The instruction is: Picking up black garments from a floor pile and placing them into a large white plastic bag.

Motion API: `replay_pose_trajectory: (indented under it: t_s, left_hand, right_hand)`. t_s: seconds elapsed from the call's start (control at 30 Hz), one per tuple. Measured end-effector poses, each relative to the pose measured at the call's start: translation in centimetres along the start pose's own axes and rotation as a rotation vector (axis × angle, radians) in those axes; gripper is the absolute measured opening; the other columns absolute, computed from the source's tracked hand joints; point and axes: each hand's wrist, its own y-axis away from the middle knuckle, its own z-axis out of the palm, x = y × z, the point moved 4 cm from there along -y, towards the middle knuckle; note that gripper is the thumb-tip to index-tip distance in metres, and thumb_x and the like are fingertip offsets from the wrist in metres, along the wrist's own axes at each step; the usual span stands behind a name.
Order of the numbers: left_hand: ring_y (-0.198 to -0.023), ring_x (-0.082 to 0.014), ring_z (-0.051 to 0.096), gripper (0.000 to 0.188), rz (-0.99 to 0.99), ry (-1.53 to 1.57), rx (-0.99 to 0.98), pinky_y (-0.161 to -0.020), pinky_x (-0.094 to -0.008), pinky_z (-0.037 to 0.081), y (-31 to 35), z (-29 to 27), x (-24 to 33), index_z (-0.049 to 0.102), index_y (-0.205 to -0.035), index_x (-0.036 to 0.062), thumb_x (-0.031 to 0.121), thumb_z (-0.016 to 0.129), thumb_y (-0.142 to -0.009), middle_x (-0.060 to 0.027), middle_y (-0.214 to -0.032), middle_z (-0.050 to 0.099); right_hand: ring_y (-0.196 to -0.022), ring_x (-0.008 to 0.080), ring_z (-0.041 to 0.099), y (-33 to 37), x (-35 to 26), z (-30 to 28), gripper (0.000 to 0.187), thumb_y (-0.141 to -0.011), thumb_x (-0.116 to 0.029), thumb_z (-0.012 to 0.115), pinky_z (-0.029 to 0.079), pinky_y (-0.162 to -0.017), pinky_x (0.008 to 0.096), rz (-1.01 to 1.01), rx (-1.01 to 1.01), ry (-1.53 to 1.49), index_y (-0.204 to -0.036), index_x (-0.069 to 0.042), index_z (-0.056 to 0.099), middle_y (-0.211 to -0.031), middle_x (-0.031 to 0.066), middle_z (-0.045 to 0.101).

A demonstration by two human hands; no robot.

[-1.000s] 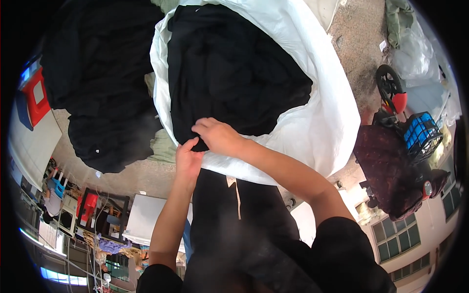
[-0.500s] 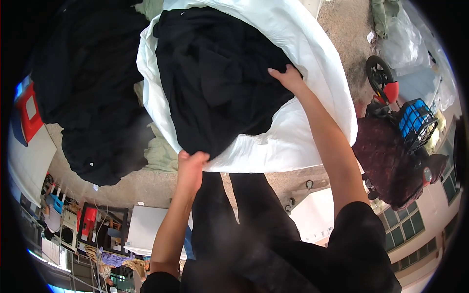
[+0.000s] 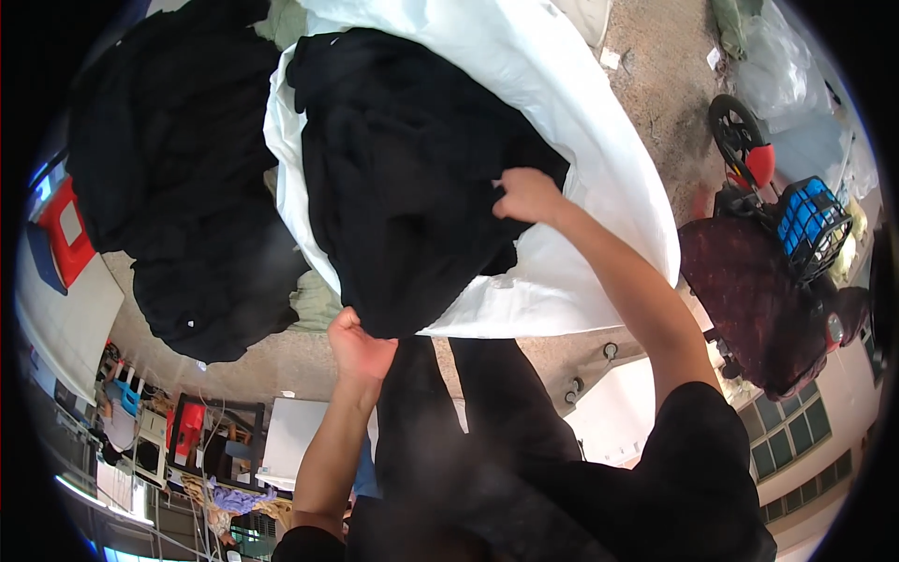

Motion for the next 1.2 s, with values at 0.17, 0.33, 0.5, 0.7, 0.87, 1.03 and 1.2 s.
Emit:
replay_pose_trajectory:
  t_s: [0.17,0.33,0.5,0.7,0.87,1.03,1.2]
  left_hand:
    - [-0.105,-0.0207,0.056,0.032,0.172,-0.265,-0.324,-0.093,-0.0337,0.044,-1.5,-2.6,0.2,0.058,-0.106,-0.0014,0.008,0.041,-0.081,-0.0092,-0.111,0.061]
    - [-0.117,-0.0215,0.05,0.052,0.346,-0.41,0.026,-0.1,-0.0352,0.04,-0.8,-0.1,1.2,0.04,-0.131,0.0009,0.038,0.043,-0.096,-0.0105,-0.129,0.05]
    - [-0.116,-0.023,0.052,0.049,0.226,-0.48,-0.056,-0.1,-0.037,0.041,-1.2,-0.1,2.1,0.044,-0.129,-0.0012,0.031,0.051,-0.094,-0.0113,-0.128,0.052]
    - [-0.092,-0.0226,0.064,0.026,0.123,-0.404,0.01,-0.082,-0.0347,0.053,-1.8,0.1,0.6,0.058,-0.107,-0.003,0.005,0.063,-0.082,-0.0117,-0.103,0.064]
    - [-0.075,-0.0139,0.062,0.02,0.319,-0.837,0.073,-0.068,-0.0256,0.05,-1.4,0.1,1.3,0.061,-0.091,-0.0014,0.005,0.07,-0.074,-0.0056,-0.085,0.064]
    - [-0.075,-0.0129,0.06,0.022,0.396,-1.012,0.108,-0.07,-0.0254,0.048,1.1,1.5,1.6,0.062,-0.092,-0.0027,0.003,0.072,-0.073,-0.0047,-0.085,0.064]
    - [-0.103,-0.0249,0.06,0.041,0.241,-0.507,0.22,-0.094,-0.0361,0.046,6.8,-3.6,7.6,0.056,-0.117,-0.0014,0.009,0.063,-0.078,-0.0123,-0.114,0.061]
  right_hand:
    - [-0.078,0.015,0.058,7.5,-10.0,4.8,0.042,-0.071,-0.015,0.071,0.046,-0.073,0.0288,-0.333,-0.176,-0.858,-0.106,0.002,0.057,-0.087,0.0126,0.06]
    - [-0.075,0.0159,0.061,5.4,-16.4,3.0,0.057,-0.071,-0.015,0.072,0.05,-0.071,0.0317,-0.535,0.271,-0.795,-0.121,0.0,0.048,-0.104,0.0171,0.059]
    - [-0.067,0.0133,0.059,-2.2,0.0,1.7,0.013,-0.079,-0.004,0.063,0.049,-0.057,0.0245,-0.094,0.595,-1.025,-0.092,-0.002,0.064,-0.085,0.0075,0.064]
    - [-0.089,0.024,0.06,0.5,12.6,-1.6,0.023,-0.074,0.001,0.06,0.049,-0.08,0.0333,0.102,0.664,-0.499,-0.096,-0.004,0.066,-0.091,0.0102,0.065]
    - [-0.116,0.0336,0.047,-0.2,6.9,0.6,0.053,-0.067,-0.008,0.068,0.037,-0.1,0.0387,0.009,0.359,-0.353,-0.118,-0.004,0.055,-0.127,0.0199,0.047]
    - [-0.084,0.0355,0.06,0.7,4.3,3.4,0.03,-0.067,-0.027,0.068,0.048,-0.079,0.043,0.056,0.057,0.296,-0.087,-0.004,0.063,-0.09,0.0192,0.063]
    - [-0.069,0.036,0.06,9.2,-3.9,8.2,0.023,-0.067,-0.022,0.067,0.047,-0.063,0.0459,-0.46,-0.01,-0.176,-0.076,-0.004,0.055,-0.068,0.0182,0.059]
